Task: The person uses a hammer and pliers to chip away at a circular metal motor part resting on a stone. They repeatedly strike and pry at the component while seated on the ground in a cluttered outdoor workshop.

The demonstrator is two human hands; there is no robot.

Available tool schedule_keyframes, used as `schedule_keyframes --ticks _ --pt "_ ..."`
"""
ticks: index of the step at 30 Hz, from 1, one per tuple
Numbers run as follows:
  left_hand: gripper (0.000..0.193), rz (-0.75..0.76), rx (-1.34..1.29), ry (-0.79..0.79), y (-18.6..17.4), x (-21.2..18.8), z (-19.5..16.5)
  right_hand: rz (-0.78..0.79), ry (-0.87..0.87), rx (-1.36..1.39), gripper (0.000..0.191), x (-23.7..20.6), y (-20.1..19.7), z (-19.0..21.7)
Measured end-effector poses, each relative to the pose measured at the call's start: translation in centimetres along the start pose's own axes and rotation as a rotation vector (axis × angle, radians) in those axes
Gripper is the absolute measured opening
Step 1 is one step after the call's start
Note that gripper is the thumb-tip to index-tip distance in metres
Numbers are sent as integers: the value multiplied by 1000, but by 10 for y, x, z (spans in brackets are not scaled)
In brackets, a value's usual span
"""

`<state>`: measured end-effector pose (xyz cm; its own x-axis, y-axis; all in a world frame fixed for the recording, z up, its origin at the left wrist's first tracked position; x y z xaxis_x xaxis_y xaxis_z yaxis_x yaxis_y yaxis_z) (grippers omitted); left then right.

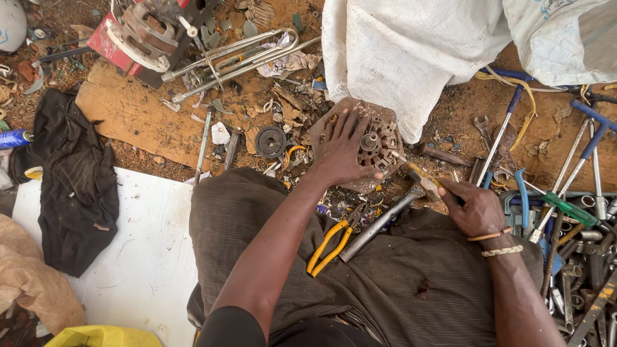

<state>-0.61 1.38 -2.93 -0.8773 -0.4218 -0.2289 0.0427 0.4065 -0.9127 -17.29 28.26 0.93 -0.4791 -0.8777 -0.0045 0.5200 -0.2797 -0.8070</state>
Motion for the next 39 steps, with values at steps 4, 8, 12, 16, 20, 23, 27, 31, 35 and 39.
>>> schedule_keyframes --ticks 4,8,12,16,20,23,27,31,35,39 --pt "151 -20 -24 14 7 5 2 59 12 -71 34 -2 0 7" --pt "150 -15 -18 20 10 4 1 145 155 -253 34 2 2 13" --pt "153 8 -30 32 10 5 1 140 50 -266 34 13 7 17" --pt "153 15 -56 40 12 4 4 299 212 -182 34 35 25 -3" --pt "152 32 -59 28 11 3 4 633 427 -359 38 55 53 -21" --pt "148 32 -29 45 5 6 1 490 205 -333 33 70 50 -10" --pt "153 166 -4 2 -1 8 3 465 200 -455 34 46 29 -17" --pt "152 99 -39 5 -1 4 -1 162 -99 -307 32 5 7 2" --pt "150 42 -44 9 0 1 -7 192 52 -391 26 -11 21 19" --pt "149 85 -15 -28 0 2 -7 350 199 -441 24 0 38 22"
Point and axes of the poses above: each hand's wrist, its own x-axis towards the middle knuckle, its own y-axis out of the palm, z = x × y, the point moved 3 cm from there along x, towards the middle knuckle, and after that the axes turned 5 degrees about x, right-handed, at the moved point
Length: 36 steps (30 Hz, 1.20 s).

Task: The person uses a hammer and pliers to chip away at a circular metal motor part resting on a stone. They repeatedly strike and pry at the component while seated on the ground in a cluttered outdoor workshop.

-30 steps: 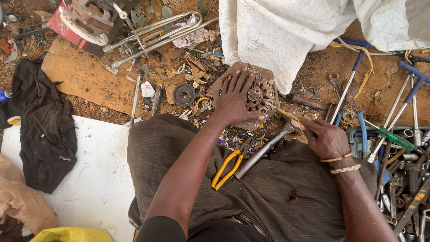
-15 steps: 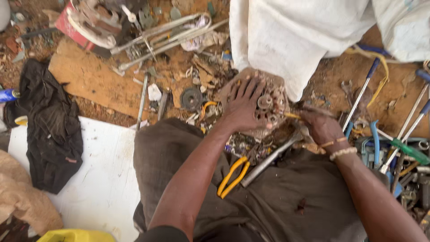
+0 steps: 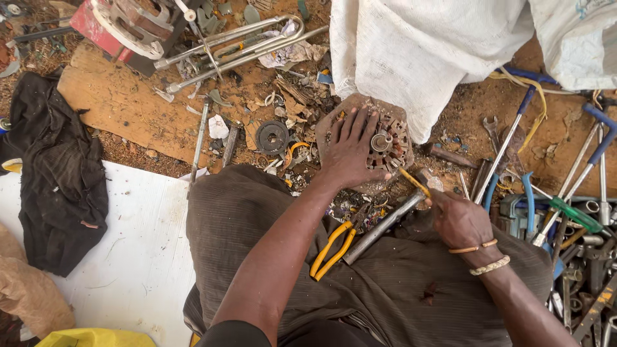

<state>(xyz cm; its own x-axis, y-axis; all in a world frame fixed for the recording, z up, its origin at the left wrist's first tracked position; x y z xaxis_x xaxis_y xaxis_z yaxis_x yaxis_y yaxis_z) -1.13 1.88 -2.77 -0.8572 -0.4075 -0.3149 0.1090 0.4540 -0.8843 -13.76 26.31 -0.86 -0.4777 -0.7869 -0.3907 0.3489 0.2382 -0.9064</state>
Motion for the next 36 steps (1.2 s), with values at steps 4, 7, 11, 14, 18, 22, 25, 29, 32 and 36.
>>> schedule_keyframes --ticks 4,7,11,14,18,22,25,29,32,36 --pt "147 6 -37 31 3 1 -1 134 28 -111 24 23 15 -2" --pt "147 -17 -25 24 -1 3 0 -100 -118 -44 22 37 15 -1" --pt "148 72 -23 59 -13 -3 -1 -368 -251 -120 21 30 -3 -5" --pt "141 40 15 -36 -18 -19 -4 -263 -76 -130 16 5 -14 -16" --pt "147 -16 17 -100 -15 -24 -4 -218 27 35 20 -18 -13 -12" --pt "157 -90 -6 49 -9 -19 15 -180 -109 -36 20 -21 -4 9" --pt "159 -130 -43 112 -7 -13 26 -189 -109 -82 23 -18 -8 18" --pt "156 -72 38 149 -7 -3 30 -10 -28 -79 25 -17 -3 21" --pt "158 -12 77 150 -4 1 29 82 37 -201 29 -8 12 21" --pt "144 -119 47 88 2 -9 19 21 23 -114 27 22 31 17"
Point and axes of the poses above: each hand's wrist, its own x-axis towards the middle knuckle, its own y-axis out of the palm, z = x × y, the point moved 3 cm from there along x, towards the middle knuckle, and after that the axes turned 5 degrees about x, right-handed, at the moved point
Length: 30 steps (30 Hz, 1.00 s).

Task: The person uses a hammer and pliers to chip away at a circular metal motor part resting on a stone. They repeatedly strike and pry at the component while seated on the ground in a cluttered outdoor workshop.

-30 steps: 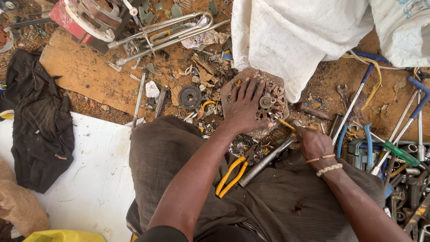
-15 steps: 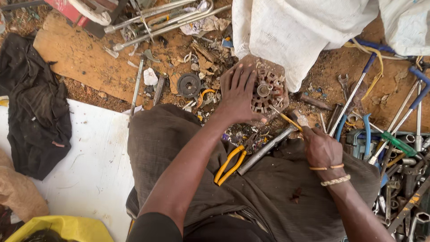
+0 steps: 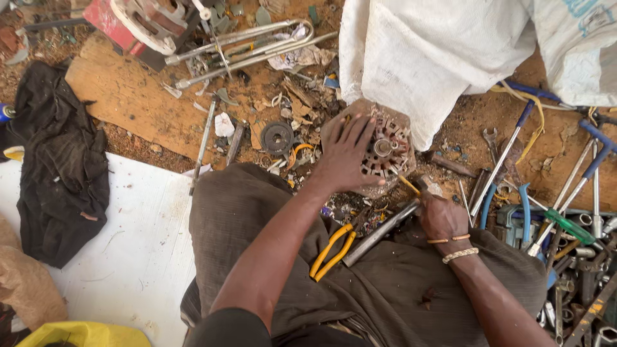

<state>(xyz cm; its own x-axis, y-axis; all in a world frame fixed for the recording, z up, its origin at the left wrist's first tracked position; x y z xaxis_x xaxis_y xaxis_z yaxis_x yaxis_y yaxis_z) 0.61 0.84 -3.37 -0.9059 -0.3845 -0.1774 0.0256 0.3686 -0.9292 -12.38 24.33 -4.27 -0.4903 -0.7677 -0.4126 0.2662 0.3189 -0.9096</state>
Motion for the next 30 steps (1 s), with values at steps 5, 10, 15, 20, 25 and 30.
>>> schedule_keyframes --ticks 5,10,15,20,25,30 --pt "139 -143 -24 -17 -9 -14 -18 103 20 -29 24 11 -1 4" --pt "137 19 49 -239 -19 -36 -25 -438 -123 -5 15 -20 -48 -18" --pt "144 -24 30 -30 -26 -19 -8 -348 -79 13 16 -45 -56 -16" --pt "141 35 -95 14 -10 3 2 -138 -8 -5 19 -42 -47 1" --pt "143 10 -116 -43 2 -2 0 -78 -31 -16 23 -43 -60 7" --pt "142 -11 -113 -29 2 -1 0 244 90 3 27 -30 -65 -4"
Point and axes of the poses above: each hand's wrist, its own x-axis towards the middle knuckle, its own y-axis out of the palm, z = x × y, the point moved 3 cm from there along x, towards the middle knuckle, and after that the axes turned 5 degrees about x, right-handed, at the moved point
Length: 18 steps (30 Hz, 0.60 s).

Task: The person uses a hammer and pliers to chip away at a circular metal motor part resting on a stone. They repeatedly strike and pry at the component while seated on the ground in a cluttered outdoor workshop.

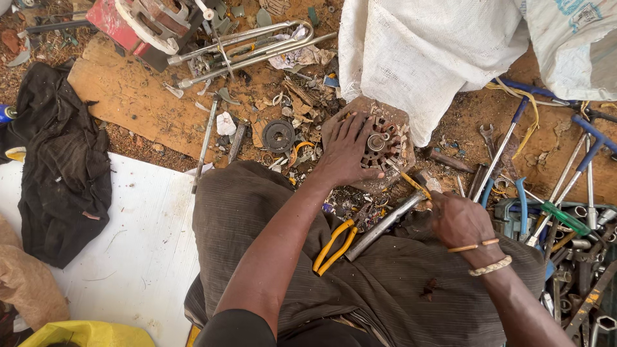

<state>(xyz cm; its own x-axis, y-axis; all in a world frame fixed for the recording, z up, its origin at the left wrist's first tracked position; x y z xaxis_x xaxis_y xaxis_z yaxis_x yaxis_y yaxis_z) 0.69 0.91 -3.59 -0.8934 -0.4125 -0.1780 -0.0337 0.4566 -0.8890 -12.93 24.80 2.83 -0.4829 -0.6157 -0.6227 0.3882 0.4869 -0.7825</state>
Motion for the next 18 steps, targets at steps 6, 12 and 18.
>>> schedule_keyframes --ticks 6,12,18 --pt "139 -1 -6 -2 4 -1 0 -13 22 40 32 25 26 -4" --pt "134 -40 -3 -14 2 -2 2 -160 -26 118 34 52 61 11" --pt "133 -123 38 -197 -3 -19 -27 -261 35 74 29 36 30 -20"
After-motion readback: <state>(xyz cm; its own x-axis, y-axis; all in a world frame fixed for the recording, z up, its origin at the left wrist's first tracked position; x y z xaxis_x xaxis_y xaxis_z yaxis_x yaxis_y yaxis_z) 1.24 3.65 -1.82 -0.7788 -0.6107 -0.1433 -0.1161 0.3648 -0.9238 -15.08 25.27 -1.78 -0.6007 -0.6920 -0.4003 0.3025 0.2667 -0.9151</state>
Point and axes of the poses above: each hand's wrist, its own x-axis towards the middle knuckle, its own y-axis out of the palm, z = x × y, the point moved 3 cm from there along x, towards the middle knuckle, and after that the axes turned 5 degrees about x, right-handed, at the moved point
